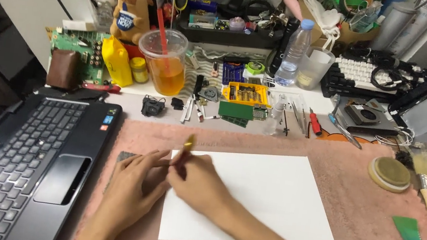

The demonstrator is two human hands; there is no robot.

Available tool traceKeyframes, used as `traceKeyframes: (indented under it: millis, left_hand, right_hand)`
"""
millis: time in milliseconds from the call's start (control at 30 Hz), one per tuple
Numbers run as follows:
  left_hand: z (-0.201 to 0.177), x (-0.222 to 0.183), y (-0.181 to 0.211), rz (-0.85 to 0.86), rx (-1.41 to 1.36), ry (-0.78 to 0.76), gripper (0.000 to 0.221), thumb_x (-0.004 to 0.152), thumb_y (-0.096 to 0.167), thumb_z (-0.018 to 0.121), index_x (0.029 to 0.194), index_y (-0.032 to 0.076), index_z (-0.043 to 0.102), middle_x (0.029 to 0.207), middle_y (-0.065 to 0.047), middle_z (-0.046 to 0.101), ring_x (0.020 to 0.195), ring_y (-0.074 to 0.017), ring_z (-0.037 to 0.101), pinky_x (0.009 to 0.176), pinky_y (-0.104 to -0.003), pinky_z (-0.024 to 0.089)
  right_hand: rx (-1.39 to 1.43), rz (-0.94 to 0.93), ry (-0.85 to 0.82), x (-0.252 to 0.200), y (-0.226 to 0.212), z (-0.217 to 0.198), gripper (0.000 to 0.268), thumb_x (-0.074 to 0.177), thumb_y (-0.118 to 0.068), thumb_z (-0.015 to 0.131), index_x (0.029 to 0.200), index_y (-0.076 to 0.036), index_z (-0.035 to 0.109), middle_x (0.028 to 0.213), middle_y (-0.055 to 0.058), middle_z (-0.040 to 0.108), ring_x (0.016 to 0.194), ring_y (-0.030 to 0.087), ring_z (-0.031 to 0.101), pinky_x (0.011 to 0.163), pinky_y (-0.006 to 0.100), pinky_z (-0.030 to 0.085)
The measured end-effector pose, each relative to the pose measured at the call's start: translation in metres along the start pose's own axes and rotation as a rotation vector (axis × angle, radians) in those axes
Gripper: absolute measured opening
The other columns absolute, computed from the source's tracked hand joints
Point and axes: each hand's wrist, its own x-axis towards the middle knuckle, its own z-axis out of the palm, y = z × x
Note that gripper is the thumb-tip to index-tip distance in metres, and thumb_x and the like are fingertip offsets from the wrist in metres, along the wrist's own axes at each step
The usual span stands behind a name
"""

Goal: The person is using a brush to apply a cleaning solution or coating to a white rectangular sheet on a repair bench.

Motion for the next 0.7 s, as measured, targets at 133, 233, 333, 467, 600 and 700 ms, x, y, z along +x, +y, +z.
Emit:
traceKeyframes:
  millis: [133,233,333,467,600,700]
  left_hand:
    - [-0.002,-0.002,0.000,0.022,-0.019,0.006,0.075,0.095,0.030,0.078,0.166,0.023,0.056,0.147,0.009,0.086,0.148,-0.0249,0.066,0.122,-0.047,0.038]
    - [-0.002,-0.001,0.000,-0.022,-0.001,-0.046,0.074,0.095,0.034,0.078,0.166,0.026,0.056,0.146,0.013,0.086,0.149,-0.0206,0.064,0.122,-0.047,0.038]
    - [-0.002,0.000,-0.001,-0.037,0.002,-0.054,0.074,0.093,0.032,0.078,0.165,0.026,0.058,0.147,0.013,0.085,0.151,-0.0216,0.062,0.124,-0.049,0.037]
    - [-0.004,0.002,0.003,-0.067,0.006,-0.078,0.073,0.095,0.033,0.077,0.165,0.026,0.059,0.147,0.014,0.084,0.155,-0.0201,0.058,0.126,-0.050,0.035]
    - [0.001,0.004,0.002,-0.050,0.040,-0.059,0.062,0.100,0.028,0.070,0.162,0.026,0.062,0.142,0.015,0.087,0.156,-0.0199,0.058,0.124,-0.053,0.038]
    - [0.004,0.005,0.003,-0.029,0.049,-0.010,0.052,0.106,0.021,0.061,0.158,0.026,0.066,0.136,0.017,0.089,0.149,-0.0195,0.063,0.120,-0.052,0.042]
  right_hand:
    - [0.007,-0.042,0.058,0.006,0.003,0.010,0.023,0.102,-0.024,0.065,0.093,-0.006,0.076,0.081,0.009,0.083,0.077,0.027,0.080,0.079,0.040,0.059]
    - [0.107,0.102,0.035,-0.004,0.029,-0.013,0.028,0.107,-0.018,0.071,0.084,-0.004,0.080,0.081,0.008,0.083,0.071,0.017,0.074,0.071,0.034,0.057]
    - [0.178,0.235,0.170,-0.026,0.080,-0.053,0.018,0.105,-0.017,0.073,0.097,-0.012,0.088,0.091,0.001,0.090,0.081,0.011,0.076,0.081,0.029,0.059]
    - [0.094,0.294,0.298,-0.075,0.120,-0.133,0.018,0.104,-0.017,0.073,0.106,-0.011,0.090,0.102,0.001,0.092,0.095,0.013,0.082,0.090,0.031,0.062]
    - [0.002,0.360,0.424,-0.114,0.150,-0.186,0.020,0.104,-0.017,0.075,0.117,-0.005,0.085,0.109,0.009,0.091,0.092,0.020,0.084,0.087,0.032,0.065]
    - [-0.061,0.374,0.435,-0.124,0.148,-0.196,0.018,0.107,-0.019,0.072,0.113,-0.006,0.084,0.094,0.008,0.087,0.078,0.020,0.081,0.077,0.033,0.063]
